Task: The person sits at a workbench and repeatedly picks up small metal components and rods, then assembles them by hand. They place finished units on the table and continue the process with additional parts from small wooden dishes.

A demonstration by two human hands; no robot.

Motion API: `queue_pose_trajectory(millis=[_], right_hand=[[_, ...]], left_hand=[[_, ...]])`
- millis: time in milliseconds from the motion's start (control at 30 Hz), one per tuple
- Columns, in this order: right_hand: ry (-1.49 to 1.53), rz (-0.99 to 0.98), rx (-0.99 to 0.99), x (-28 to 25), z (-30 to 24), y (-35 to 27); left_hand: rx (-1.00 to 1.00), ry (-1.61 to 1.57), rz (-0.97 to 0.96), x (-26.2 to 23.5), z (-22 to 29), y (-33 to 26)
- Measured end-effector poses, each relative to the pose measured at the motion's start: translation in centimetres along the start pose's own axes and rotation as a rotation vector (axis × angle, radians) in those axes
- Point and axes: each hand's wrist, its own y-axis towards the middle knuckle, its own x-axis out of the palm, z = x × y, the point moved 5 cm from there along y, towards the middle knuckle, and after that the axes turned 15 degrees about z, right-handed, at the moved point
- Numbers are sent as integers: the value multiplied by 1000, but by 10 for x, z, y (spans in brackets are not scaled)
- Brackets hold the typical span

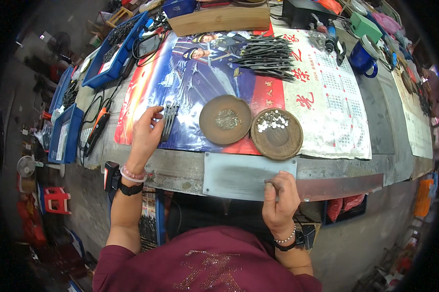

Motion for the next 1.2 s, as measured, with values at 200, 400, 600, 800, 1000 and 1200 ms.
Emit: queue_pose_trajectory(millis=[200,400,600,800,1000,1200], right_hand=[[9,-10,-1,-1,0,0],[24,-2,-28,-2,0,1],[59,-5,-11,-3,0,2],[72,3,-68,-6,-1,5],[108,13,-68,-8,-1,7],[71,-1,-92,-7,-3,6]], left_hand=[[-54,-201,-112,5,42,5],[133,-415,-285,47,116,24],[431,-392,-247,133,161,46],[608,-30,-179,207,166,59],[753,54,-136,223,161,60],[724,-64,-135,189,169,60]])
